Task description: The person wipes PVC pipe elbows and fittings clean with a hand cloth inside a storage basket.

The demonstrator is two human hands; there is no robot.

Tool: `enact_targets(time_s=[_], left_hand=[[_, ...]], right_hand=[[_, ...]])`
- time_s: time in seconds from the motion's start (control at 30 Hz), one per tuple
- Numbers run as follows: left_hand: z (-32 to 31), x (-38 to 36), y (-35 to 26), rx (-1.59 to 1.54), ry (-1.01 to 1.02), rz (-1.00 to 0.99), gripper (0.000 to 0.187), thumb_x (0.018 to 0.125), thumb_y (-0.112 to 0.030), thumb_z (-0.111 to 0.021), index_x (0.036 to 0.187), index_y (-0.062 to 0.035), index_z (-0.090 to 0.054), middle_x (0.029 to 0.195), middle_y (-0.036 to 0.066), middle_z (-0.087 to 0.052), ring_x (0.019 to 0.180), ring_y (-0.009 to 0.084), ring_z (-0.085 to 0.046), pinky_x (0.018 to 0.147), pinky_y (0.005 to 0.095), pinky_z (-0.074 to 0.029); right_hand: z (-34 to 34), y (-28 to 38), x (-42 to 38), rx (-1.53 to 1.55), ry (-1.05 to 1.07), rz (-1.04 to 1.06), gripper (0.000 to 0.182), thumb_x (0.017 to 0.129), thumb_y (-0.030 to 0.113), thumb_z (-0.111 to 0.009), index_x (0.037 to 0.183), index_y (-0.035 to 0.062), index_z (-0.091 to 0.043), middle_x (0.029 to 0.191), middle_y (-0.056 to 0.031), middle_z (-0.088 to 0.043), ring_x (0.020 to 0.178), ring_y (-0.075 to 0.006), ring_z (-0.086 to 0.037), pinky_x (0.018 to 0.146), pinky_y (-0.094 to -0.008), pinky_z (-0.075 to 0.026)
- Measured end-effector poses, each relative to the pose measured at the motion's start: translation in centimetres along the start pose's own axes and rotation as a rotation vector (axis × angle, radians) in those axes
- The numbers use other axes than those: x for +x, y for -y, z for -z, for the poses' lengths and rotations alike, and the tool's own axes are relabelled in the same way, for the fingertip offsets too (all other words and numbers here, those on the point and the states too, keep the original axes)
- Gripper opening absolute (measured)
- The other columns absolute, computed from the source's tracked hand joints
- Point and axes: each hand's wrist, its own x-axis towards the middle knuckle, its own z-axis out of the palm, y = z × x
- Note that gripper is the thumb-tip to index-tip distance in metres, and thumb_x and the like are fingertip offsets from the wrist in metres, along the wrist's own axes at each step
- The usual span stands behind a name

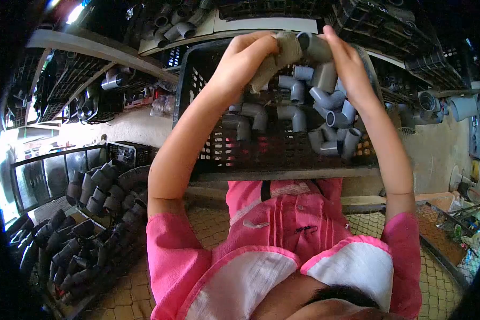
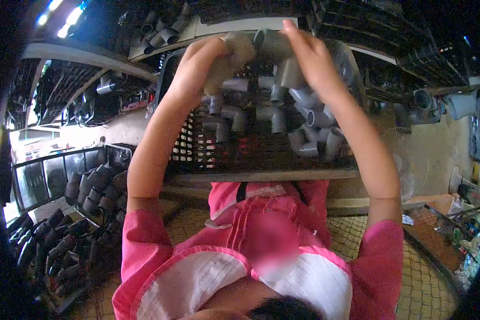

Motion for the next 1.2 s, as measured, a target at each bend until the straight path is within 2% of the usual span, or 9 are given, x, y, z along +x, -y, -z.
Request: enact_targets(time_s=[0.1, 0.2, 0.3, 0.4, 0.43, 0.7, 0.9, 1.0, 1.2], left_hand=[[-0.3, 0.4, 0.8, 0.155, -0.094, -0.197, 0.027, 0.090, -0.021, -0.056, 0.101, 0.0020, -0.065, 0.082, 0.005, -0.064, 0.077, 0.0098, -0.057, 0.070, 0.0253, -0.046], [-1.0, 0.7, 1.9, 0.186, -0.185, -0.331, 0.029, 0.089, -0.017, -0.060, 0.110, 0.0030, -0.061, 0.088, 0.009, -0.066, 0.080, 0.0122, -0.059, 0.075, 0.0282, -0.049], [-2.0, 1.1, 3.1, 0.275, -0.320, -0.551, 0.029, 0.086, -0.013, -0.063, 0.111, 0.0008, -0.060, 0.092, 0.015, -0.066, 0.081, 0.0207, -0.064, 0.076, 0.0318, -0.050], [-1.6, 0.7, 2.8, 0.551, -0.314, -0.548, 0.028, 0.087, -0.013, -0.066, 0.111, -0.0007, -0.060, 0.104, 0.012, -0.066, 0.093, 0.0195, -0.063, 0.082, 0.0316, -0.049], [-1.8, 0.7, 2.2, 0.590, -0.343, -0.684, 0.025, 0.080, -0.010, -0.067, 0.104, -0.0017, -0.062, 0.097, 0.015, -0.062, 0.086, 0.0337, -0.063, 0.078, 0.0371, -0.052], [-2.5, 0.9, 3.4, 0.901, -0.255, -0.875, 0.027, 0.078, -0.007, -0.067, 0.105, -0.0043, -0.068, 0.105, 0.010, -0.064, 0.087, 0.0306, -0.064, 0.080, 0.0373, -0.053], [-2.9, 0.4, 3.0, 0.590, -0.157, -0.481, 0.026, 0.087, -0.013, -0.063, 0.109, 0.0004, -0.066, 0.100, 0.010, -0.068, 0.086, 0.0222, -0.067, 0.077, 0.0308, -0.052], [-3.2, -0.1, 1.4, 0.147, -0.122, 0.038, 0.028, 0.091, -0.020, -0.062, 0.108, 0.0018, -0.067, 0.097, 0.006, -0.069, 0.087, 0.0145, -0.065, 0.076, 0.0260, -0.049], [-2.2, 0.3, 2.0, -0.489, 0.034, 0.233, 0.027, 0.096, -0.022, -0.056, 0.117, -0.0063, -0.061, 0.104, 0.003, -0.067, 0.090, 0.0107, -0.064, 0.077, 0.0241, -0.050]], right_hand=[[1.1, 0.4, 0.9, 0.168, 0.008, -0.305, 0.069, 0.085, 0.068, -0.057, 0.117, 0.0078, -0.064, 0.112, -0.0066, -0.066, 0.102, -0.0171, -0.059, 0.094, -0.0324, -0.043], [0.8, 1.9, 0.1, 0.310, 0.021, -0.318, 0.069, 0.085, 0.069, -0.056, 0.121, 0.0100, -0.061, 0.112, -0.0048, -0.064, 0.100, -0.0180, -0.059, 0.092, -0.0369, -0.044], [1.2, 1.5, 0.3, 0.254, 0.062, -0.274, 0.062, 0.085, 0.055, -0.067, 0.124, 0.0095, -0.055, 0.114, -0.0031, -0.061, 0.098, -0.0162, -0.060, 0.082, -0.0351, -0.051], [0.7, 1.5, 0.1, 0.284, 0.024, -0.197, 0.053, 0.088, 0.041, -0.070, 0.124, 0.0066, -0.054, 0.109, -0.0036, -0.061, 0.099, -0.0148, -0.061, 0.081, -0.0316, -0.055], [0.7, 1.3, 0.0, 0.296, 0.017, -0.171, 0.049, 0.089, 0.036, -0.070, 0.124, 0.0054, -0.053, 0.107, -0.0039, -0.061, 0.100, -0.0143, -0.062, 0.081, -0.0303, -0.057], [1.3, 0.4, 0.5, 0.251, 0.016, -0.015, 0.053, 0.087, 0.019, -0.073, 0.134, 0.0113, -0.050, 0.122, -0.0029, -0.058, 0.109, -0.0157, -0.060, 0.090, -0.0308, -0.053], [0.7, 0.5, 0.0, 0.351, 0.023, 0.001, 0.048, 0.085, 0.013, -0.074, 0.128, 0.0143, -0.053, 0.118, -0.0017, -0.058, 0.110, -0.0153, -0.058, 0.091, -0.0323, -0.051], [0.5, 0.7, 0.1, 0.433, 0.071, 0.014, 0.046, 0.089, 0.009, -0.068, 0.131, 0.0147, -0.050, 0.128, -0.0039, -0.055, 0.118, -0.0173, -0.053, 0.098, -0.0337, -0.047], [0.7, 0.8, 0.5, 0.413, 0.123, 0.136, 0.044, 0.093, 0.004, -0.060, 0.133, 0.0151, -0.046, 0.146, -0.0076, -0.043, 0.129, -0.0194, -0.045, 0.108, -0.0365, -0.041]])
